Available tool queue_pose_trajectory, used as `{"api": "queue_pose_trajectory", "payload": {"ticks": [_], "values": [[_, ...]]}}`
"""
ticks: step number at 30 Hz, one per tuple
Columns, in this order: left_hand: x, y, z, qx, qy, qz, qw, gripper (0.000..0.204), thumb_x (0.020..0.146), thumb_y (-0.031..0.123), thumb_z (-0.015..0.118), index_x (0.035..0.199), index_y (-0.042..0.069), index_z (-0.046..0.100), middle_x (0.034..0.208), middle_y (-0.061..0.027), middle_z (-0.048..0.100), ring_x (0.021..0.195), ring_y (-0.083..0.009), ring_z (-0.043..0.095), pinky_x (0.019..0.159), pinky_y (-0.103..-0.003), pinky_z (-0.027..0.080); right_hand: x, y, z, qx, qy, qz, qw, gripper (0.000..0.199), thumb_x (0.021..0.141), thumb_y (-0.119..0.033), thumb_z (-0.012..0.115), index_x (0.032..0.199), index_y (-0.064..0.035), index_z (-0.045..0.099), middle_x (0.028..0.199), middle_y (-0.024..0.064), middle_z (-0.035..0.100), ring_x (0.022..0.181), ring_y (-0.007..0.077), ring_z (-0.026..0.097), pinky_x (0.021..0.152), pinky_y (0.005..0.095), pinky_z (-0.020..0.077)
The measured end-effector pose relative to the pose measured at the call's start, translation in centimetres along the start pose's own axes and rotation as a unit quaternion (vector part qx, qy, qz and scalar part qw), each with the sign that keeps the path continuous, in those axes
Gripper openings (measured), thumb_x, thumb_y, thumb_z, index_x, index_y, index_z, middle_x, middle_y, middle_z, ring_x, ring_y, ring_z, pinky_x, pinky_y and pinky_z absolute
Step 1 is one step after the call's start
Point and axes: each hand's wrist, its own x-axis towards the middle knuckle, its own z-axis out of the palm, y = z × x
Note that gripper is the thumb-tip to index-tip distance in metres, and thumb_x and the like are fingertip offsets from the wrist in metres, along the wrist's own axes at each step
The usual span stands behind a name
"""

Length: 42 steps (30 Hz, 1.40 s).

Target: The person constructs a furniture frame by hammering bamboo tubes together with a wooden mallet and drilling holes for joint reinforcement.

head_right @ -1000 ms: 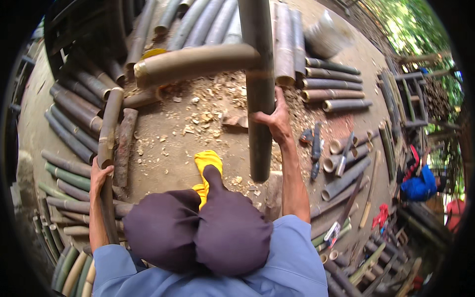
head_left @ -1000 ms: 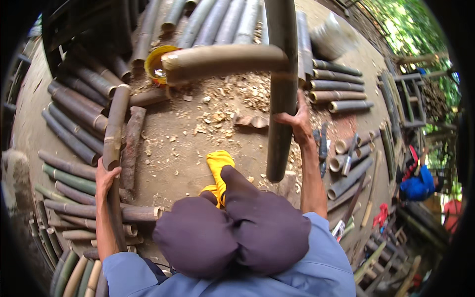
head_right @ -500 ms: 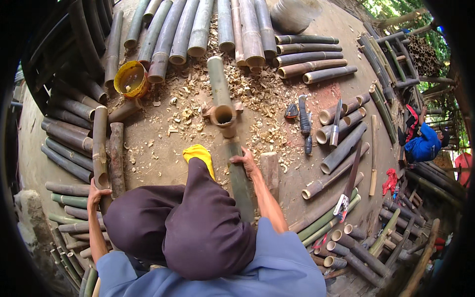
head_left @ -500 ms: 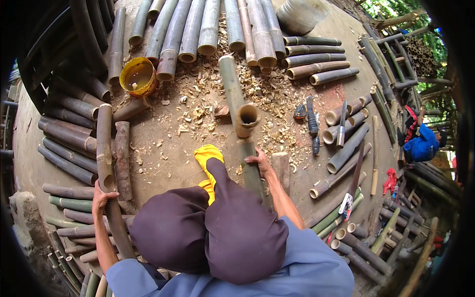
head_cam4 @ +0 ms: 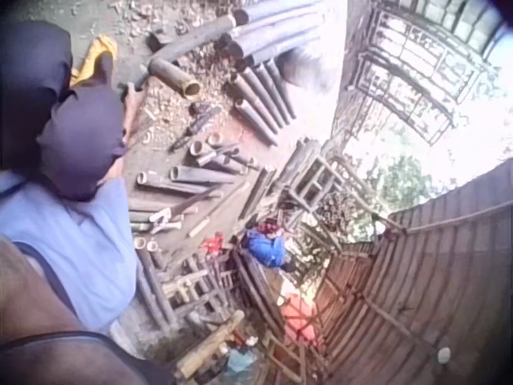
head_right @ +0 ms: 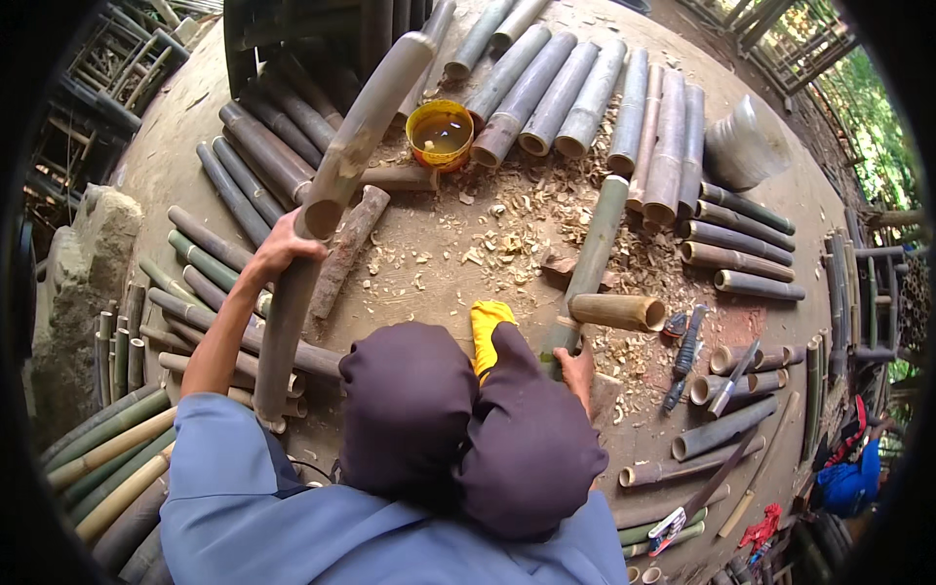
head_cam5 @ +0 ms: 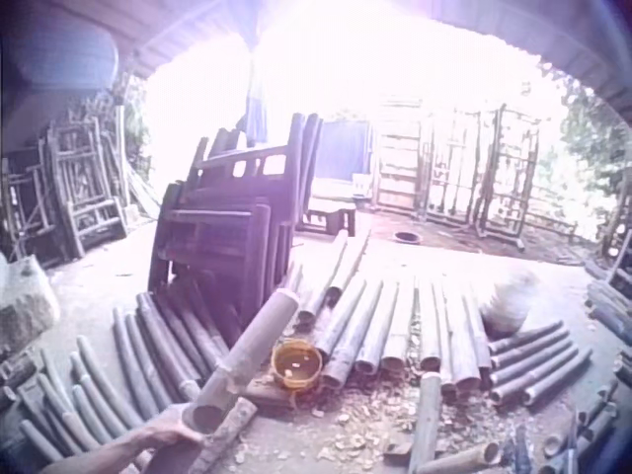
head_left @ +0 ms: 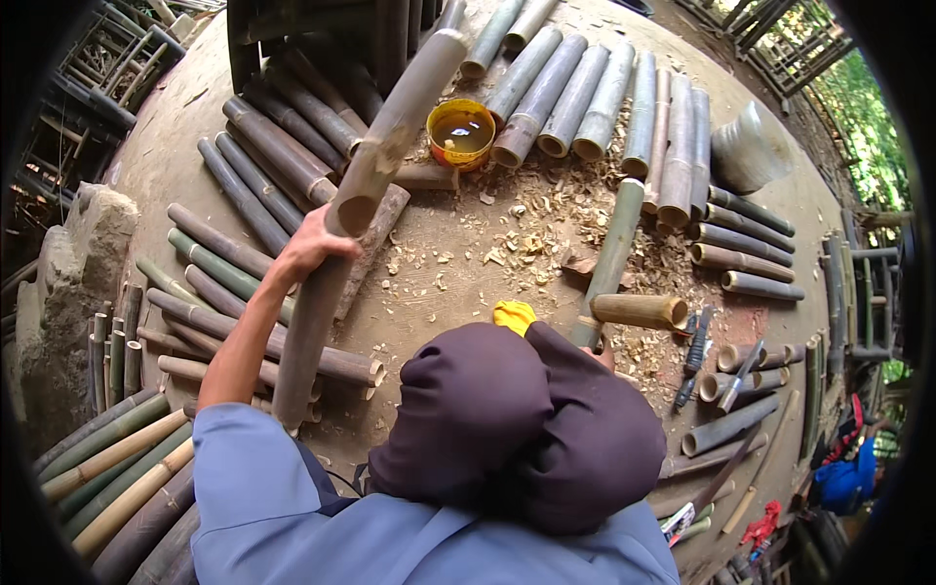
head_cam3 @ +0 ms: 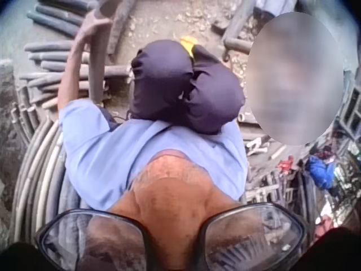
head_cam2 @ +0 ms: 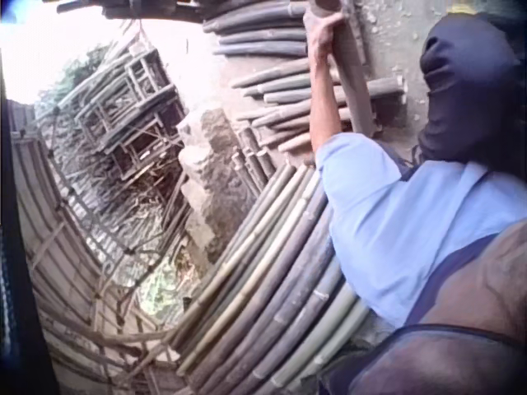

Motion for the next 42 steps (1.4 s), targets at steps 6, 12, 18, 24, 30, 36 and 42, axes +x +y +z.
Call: {"api": "queue_pose_trajectory", "payload": {"ticks": [6,12,18,24,30,36,42], "values": [[2.1,6.5,2.5,-0.013,-0.016,0.132,0.991,0.065,0.054,0.014,0.075,0.114,0.001,0.054,0.094,-0.0047,0.059,0.086,-0.0143,0.055,0.081,-0.029,0.045,-1.8,-2.3,-0.6,-0.061,-0.024,-0.011,0.998,0.068,0.067,-0.022,0.070,0.127,0.0032,0.050,0.105,0.0222,0.064,0.094,0.0302,0.064,0.084,0.0368,0.0491],[5.5,17.1,7.8,-0.079,-0.053,0.313,0.945,0.053,0.053,0.014,0.070,0.103,0.002,0.056,0.088,-0.0056,0.061,0.079,-0.0138,0.059,0.075,-0.029,0.049,-5.2,-15.6,-9.3,-0.021,0.011,-0.196,0.980,0.023,0.083,-0.015,0.062,0.095,0.0044,0.063,0.077,0.0103,0.066,0.065,0.0122,0.062,0.060,0.0276,0.0491],[6.2,32.8,14.8,-0.047,-0.220,0.405,0.886,0.066,0.063,0.024,0.073,0.120,0.001,0.051,0.101,-0.0107,0.063,0.085,-0.0169,0.063,0.076,-0.031,0.056,-10.8,-33.1,-14.5,-0.003,0.037,-0.455,0.889,0.060,0.078,-0.030,0.071,0.125,-0.0016,0.049,0.108,0.0182,0.059,0.096,0.0261,0.061,0.087,0.0369,0.0522],[2.5,36.7,29.4,-0.001,-0.303,0.554,0.775,0.068,0.065,0.027,0.074,0.123,0.001,0.050,0.108,-0.0115,0.059,0.093,-0.0175,0.061,0.079,-0.032,0.055,-9.3,-35.8,-19.2,0.129,-0.288,-0.480,0.819,0.072,0.063,-0.036,0.070,0.113,0.0109,0.049,0.106,0.0211,0.058,0.093,0.0255,0.061,0.078,0.0336,0.0519],[5.6,30.4,32.7,-0.064,-0.302,0.514,0.801,0.070,0.067,0.031,0.074,0.125,0.002,0.049,0.115,-0.0123,0.056,0.100,-0.0182,0.059,0.082,-0.033,0.055,-14.5,-24.8,-21.8,-0.011,0.150,-0.346,0.926,0.056,0.063,-0.013,0.079,0.110,0.0029,0.053,0.096,0.0111,0.063,0.084,0.0173,0.063,0.077,0.0314,0.0528],[9.1,17.3,34.4,-0.046,-0.328,0.261,0.907,0.080,0.067,0.038,0.076,0.133,0.007,0.044,0.127,-0.0111,0.050,0.113,-0.0230,0.052,0.093,-0.042,0.048,-14.0,-18.1,-21.0,-0.055,0.143,-0.237,0.959,0.070,0.063,-0.024,0.082,0.120,-0.0004,0.048,0.104,0.0137,0.063,0.092,0.0226,0.063,0.082,0.0343,0.0504],[5.6,12.8,37.7,-0.087,-0.204,0.220,0.950,0.079,0.067,0.040,0.077,0.133,0.011,0.045,0.128,-0.0109,0.053,0.115,-0.0255,0.051,0.092,-0.045,0.044,-13.8,-17.3,-24.4,-0.380,0.312,-0.108,0.864,0.078,0.061,-0.020,0.082,0.127,-0.0041,0.045,0.102,0.0169,0.062,0.092,0.0334,0.063,0.080,0.0428,0.0501]]}}
